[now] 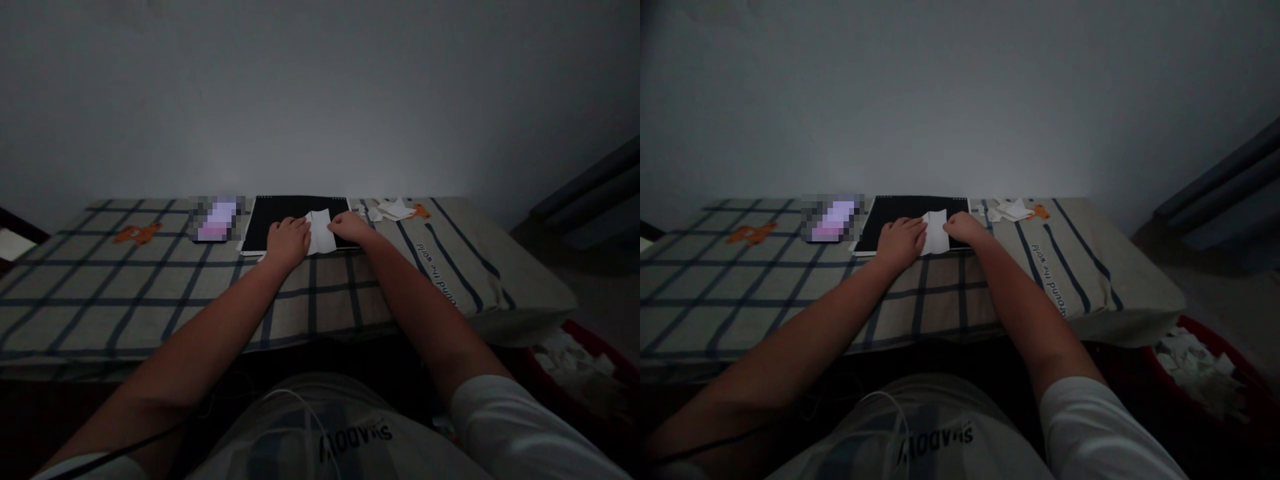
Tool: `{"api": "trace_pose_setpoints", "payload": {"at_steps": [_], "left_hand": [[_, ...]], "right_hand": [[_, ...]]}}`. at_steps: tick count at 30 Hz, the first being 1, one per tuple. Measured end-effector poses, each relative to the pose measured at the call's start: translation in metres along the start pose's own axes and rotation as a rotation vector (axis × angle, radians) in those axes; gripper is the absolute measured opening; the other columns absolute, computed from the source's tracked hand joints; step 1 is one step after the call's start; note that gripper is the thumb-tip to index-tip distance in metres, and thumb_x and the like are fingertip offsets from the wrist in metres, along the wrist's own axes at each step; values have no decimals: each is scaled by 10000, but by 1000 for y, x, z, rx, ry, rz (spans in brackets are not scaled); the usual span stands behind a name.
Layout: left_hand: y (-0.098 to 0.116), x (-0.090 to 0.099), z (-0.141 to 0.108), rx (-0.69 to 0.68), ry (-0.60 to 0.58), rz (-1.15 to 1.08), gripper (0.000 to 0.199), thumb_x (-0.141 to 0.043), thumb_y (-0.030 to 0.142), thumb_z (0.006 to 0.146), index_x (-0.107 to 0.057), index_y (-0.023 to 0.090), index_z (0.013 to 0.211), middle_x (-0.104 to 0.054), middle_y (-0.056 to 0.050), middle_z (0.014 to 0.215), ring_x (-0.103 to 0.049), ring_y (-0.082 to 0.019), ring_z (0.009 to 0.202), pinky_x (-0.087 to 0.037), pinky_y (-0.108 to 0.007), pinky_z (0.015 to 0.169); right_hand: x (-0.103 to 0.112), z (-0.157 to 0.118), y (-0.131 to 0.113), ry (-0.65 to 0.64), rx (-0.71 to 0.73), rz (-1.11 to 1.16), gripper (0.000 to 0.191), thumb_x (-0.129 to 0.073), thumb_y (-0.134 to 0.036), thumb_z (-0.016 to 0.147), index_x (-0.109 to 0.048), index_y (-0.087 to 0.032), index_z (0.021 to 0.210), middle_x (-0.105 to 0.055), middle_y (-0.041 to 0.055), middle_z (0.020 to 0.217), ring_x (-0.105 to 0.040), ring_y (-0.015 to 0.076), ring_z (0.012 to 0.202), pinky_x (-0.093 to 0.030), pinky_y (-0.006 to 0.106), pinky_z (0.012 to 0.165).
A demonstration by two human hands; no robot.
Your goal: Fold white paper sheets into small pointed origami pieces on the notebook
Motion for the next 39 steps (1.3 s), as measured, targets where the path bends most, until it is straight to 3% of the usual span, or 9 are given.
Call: {"api": "trace_pose_setpoints", "payload": {"at_steps": [5, 16, 28, 39], "left_hand": [[-1, 6, 0, -60, 3, -20, 420, -323, 347, 1013, -658, 231, 1237, -654, -63, 1330, -526, -277, 1228, -387, -489, 972], [-6, -7, -2, -66, -87, 47, 483, -298, 313, 1000, -502, 231, 1430, -508, -64, 1490, -442, -298, 1305, -404, -501, 967], [-5, -8, 1, -71, -112, 78, 498, -267, 317, 1006, -485, 208, 1440, -463, -76, 1528, -429, -301, 1319, -402, -508, 975], [-2, -6, -1, -67, -125, 77, 503, -259, 303, 1007, -457, 218, 1462, -435, -79, 1546, -412, -308, 1330, -390, -519, 996]], "right_hand": [[-3, 3, -3, 40, -11, 13, 303, -493, -260, 877, -763, -121, 877, -727, 80, 848, -610, 158, 753, -366, 239, 619], [-8, 6, -4, 25, -15, -69, 430, -409, -371, 976, -769, -141, 1019, -745, 144, 1071, -674, 208, 957, -441, 254, 743], [-11, 9, -7, -8, -66, -126, 392, -444, -287, 936, -731, -95, 1122, -706, 202, 1188, -671, 256, 1081, -473, 294, 887], [-12, 11, -6, -18, -28, -180, 390, -450, -258, 922, -729, -73, 1124, -701, 213, 1197, -671, 269, 1082, -477, 298, 884]]}}
Point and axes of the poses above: each hand's wrist, its own z-axis towards the middle knuckle, its own x-axis out of the back of the hand, y = z × x, the point moved 2 cm from there along z, towards the middle knuckle
